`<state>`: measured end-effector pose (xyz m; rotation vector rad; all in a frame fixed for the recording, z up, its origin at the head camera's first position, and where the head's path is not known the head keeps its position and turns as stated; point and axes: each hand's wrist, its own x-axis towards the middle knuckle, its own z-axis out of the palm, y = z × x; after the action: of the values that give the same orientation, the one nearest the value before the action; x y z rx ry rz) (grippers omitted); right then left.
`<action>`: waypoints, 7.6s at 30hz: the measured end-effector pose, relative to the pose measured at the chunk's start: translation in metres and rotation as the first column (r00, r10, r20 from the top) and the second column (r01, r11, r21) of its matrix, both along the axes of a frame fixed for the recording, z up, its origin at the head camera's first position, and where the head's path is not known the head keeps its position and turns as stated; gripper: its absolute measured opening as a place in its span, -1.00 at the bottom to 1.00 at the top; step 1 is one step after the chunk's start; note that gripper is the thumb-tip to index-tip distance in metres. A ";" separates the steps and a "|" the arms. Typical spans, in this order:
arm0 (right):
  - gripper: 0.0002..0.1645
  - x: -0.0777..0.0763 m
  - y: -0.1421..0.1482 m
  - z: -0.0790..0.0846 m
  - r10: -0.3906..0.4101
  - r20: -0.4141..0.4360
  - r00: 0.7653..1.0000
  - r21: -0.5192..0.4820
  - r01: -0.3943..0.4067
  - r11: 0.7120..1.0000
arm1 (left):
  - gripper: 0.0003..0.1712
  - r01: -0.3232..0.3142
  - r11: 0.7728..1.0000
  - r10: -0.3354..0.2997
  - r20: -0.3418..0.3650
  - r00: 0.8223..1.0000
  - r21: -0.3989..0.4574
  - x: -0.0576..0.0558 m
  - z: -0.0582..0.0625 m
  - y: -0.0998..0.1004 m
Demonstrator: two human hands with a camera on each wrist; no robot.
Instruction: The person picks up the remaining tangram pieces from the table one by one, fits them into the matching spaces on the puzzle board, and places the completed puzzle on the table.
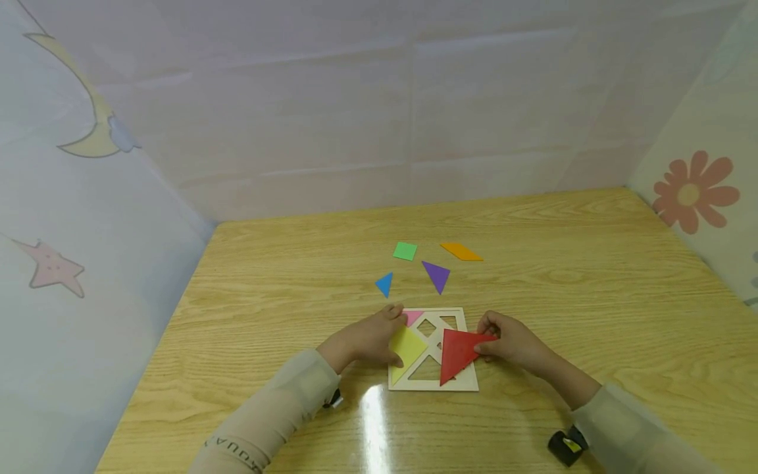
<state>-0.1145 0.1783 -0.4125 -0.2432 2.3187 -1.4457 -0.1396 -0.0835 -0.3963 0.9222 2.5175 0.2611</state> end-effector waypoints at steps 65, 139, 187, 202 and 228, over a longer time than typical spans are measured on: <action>-0.76 0.017 -0.017 0.008 0.148 -0.261 0.954 0.271 -0.075 0.960 | -0.10 -0.009 0.999 0.009 0.002 1.000 0.032 0.002 -0.002 -0.003; -0.69 0.029 -0.054 0.011 0.161 -0.173 0.972 0.485 -0.058 0.872 | -0.08 -0.002 0.999 0.002 0.006 1.000 0.037 -0.001 -0.004 -0.003; -0.63 0.030 -0.066 0.017 0.218 -0.170 0.961 0.526 -0.099 0.844 | -0.07 0.023 0.999 -0.021 -0.040 0.999 0.040 0.002 -0.004 -0.003; -0.62 0.028 -0.070 0.017 0.263 -0.222 0.939 0.541 -0.106 0.834 | -0.07 0.027 0.998 -0.025 -0.041 0.999 0.058 0.002 -0.003 -0.003; -0.62 0.017 -0.071 0.014 0.254 -0.185 0.949 0.511 -0.127 0.850 | -0.11 -0.004 0.998 0.004 -0.009 1.000 0.067 -0.001 -0.006 -0.003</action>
<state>-0.0977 0.1076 -0.3985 -0.5118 2.6793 -0.7166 -0.1409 -0.0867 -0.4022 0.9463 2.5328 0.3457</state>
